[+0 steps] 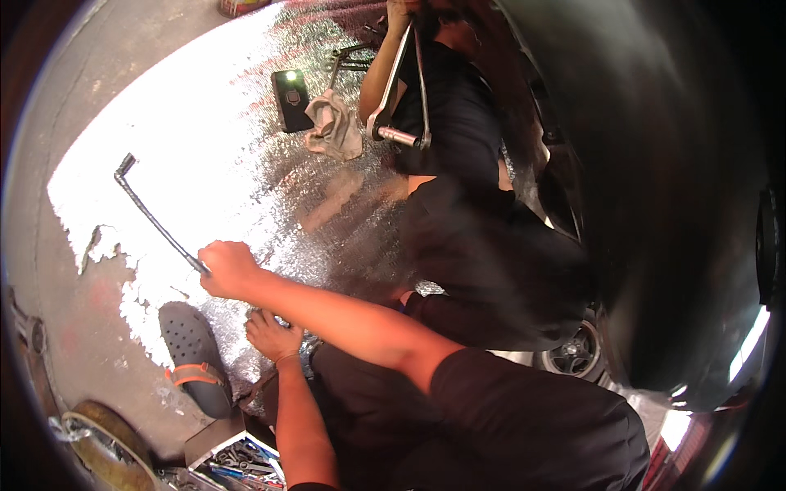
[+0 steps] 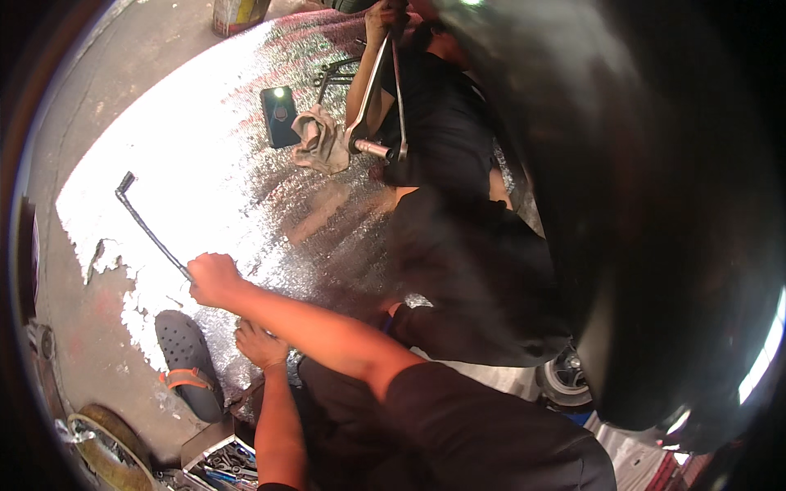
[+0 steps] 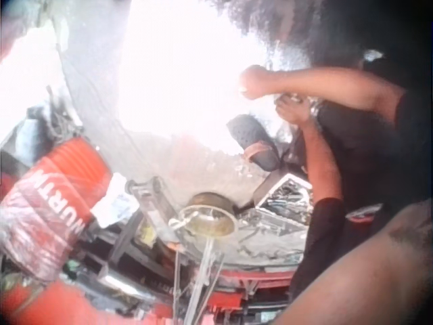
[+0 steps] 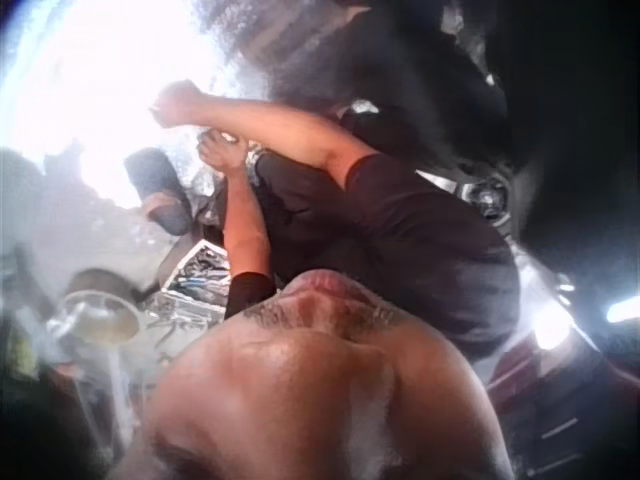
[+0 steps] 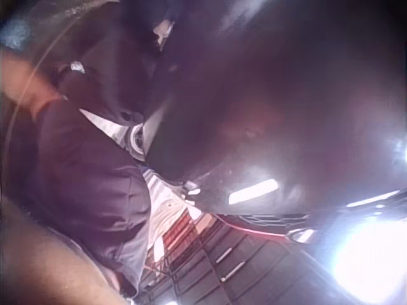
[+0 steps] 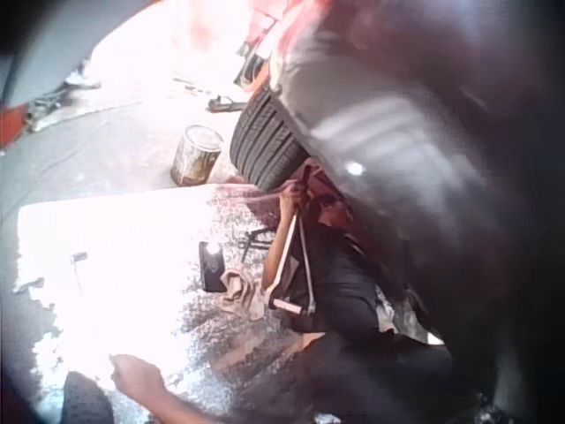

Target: The person works under the front of a red car, using a wrench to tighten or loosen bolts on the undercarriage. They reach for tools from a nearby tray, stand up to check the engine bay, and then return to the undercarriage to continue the repair.

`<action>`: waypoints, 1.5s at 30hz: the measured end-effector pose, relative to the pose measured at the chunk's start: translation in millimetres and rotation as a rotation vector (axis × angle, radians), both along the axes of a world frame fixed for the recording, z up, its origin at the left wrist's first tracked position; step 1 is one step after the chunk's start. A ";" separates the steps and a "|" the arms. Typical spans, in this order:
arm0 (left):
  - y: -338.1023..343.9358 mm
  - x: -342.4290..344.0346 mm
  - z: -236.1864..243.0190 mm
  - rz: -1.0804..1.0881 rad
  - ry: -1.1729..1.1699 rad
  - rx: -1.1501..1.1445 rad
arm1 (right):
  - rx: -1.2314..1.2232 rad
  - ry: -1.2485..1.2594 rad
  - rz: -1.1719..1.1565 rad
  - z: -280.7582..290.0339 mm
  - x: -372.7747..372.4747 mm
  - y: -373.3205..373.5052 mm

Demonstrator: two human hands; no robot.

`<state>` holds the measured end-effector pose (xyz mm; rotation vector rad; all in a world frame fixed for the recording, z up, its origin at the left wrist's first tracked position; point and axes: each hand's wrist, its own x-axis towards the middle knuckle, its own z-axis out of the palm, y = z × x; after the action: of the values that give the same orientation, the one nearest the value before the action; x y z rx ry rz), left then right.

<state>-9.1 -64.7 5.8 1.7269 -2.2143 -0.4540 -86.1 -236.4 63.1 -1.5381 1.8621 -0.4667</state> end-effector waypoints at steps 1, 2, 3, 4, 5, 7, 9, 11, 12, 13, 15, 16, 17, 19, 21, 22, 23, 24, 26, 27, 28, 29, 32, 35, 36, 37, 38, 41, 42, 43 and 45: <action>-0.2 0.5 -1.0 0.009 0.017 -0.057 | -0.257 -0.102 -0.150 15.1 -7.1 20.8; -5.0 10.7 -4.0 0.025 -0.015 -0.025 | -0.169 -0.167 -0.229 63.5 -21.7 20.7; -4.9 13.9 -5.4 0.033 -0.029 -0.016 | -0.371 -0.067 -0.345 90.7 -49.4 30.6; -7.9 16.4 -4.7 0.050 -0.051 -0.008 | -0.543 0.071 -0.444 110.0 -85.6 35.6; 0.0 5.0 -2.4 0.030 -0.035 0.030 | -0.863 0.211 -0.609 133.1 -131.1 39.1; -3.8 9.3 -1.4 0.051 -0.043 0.006 | -0.893 0.663 -0.817 176.6 -197.4 39.0; -3.5 7.0 -0.3 0.055 -0.005 -0.011 | -0.617 0.319 -0.984 195.9 -238.8 31.0; 2.6 0.1 -1.8 0.036 0.016 -0.001 | -0.264 -0.172 -0.658 179.0 -292.7 30.5; -0.3 5.6 -3.4 0.049 0.007 0.012 | -0.098 -0.263 -0.672 177.6 -274.5 21.1; -0.1 6.3 -3.8 0.054 0.006 0.033 | -0.152 -0.240 -0.626 165.1 -274.0 16.0; 4.5 -4.3 -4.2 0.029 0.045 0.073 | -0.249 -0.177 -0.558 115.7 -296.4 19.8; 6.2 -9.1 -6.0 0.019 0.033 0.092 | -0.306 -0.267 -0.613 91.1 -303.0 22.1; 2.0 9.1 -16.4 0.054 0.031 0.041 | -0.271 -0.292 -0.614 100.4 -252.4 15.6; 0.2 6.5 -6.8 0.022 0.069 0.029 | -0.361 -0.253 -0.555 84.7 -245.0 33.7; -0.3 2.2 -2.7 0.005 0.073 0.074 | -0.400 -0.252 -0.515 67.0 -248.4 52.4; -0.3 14.4 -5.9 0.026 0.060 0.073 | -0.247 -0.371 -0.645 83.0 -216.2 53.3; 0.4 20.9 -8.3 0.038 0.065 0.070 | -0.168 -0.414 -0.676 100.2 -189.7 53.8; 2.8 24.2 -9.2 0.045 0.063 0.078 | -0.093 -0.438 -0.720 114.3 -168.4 57.7; 2.3 21.6 -8.0 0.042 0.079 0.079 | -0.043 -0.625 -0.779 130.4 -140.4 64.5; 2.9 18.1 -7.1 0.041 0.085 0.096 | -0.019 -0.720 -0.814 136.8 -127.3 66.7; 3.0 15.6 -6.7 0.038 0.086 0.110 | -0.028 -0.794 -0.850 144.0 -113.2 68.0; 2.0 14.1 -6.5 0.037 0.086 0.121 | -0.039 -0.872 -0.883 151.1 -99.1 67.2; 3.9 12.9 -13.0 0.033 0.064 0.136 | -0.050 -1.048 -0.970 158.5 -58.4 58.3; -8.4 16.0 19.1 -0.005 0.011 0.303 | -0.050 -1.209 -1.008 160.2 -11.5 46.5; -7.0 11.5 5.9 0.028 0.084 0.265 | -0.056 -1.231 -1.026 158.5 6.9 42.4; -6.9 7.6 -3.9 0.042 0.127 0.246 | -0.072 -1.248 -1.043 156.6 27.7 37.6; -5.3 6.7 -10.4 0.072 0.179 0.228 | -0.055 -1.287 -1.044 151.7 48.4 32.8; 3.3 3.2 -25.4 0.160 0.320 0.175 | 0.019 -1.382 -0.986 135.5 107.5 13.1; 8.2 11.3 -27.2 0.204 0.332 0.156 | 0.057 -1.422 -0.931 131.2 132.9 6.5; 8.9 9.1 -21.3 0.203 0.342 0.149 | 0.064 -1.442 -0.890 126.8 149.5 -1.4; 4.4 8.3 -2.2 0.149 0.174 0.167 | 0.088 -1.389 -0.823 118.6 180.1 -23.7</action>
<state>-0.9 -60.3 3.6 1.8421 -1.9592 -0.7403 94.0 -260.0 181.7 -0.0458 1.1646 -1.3382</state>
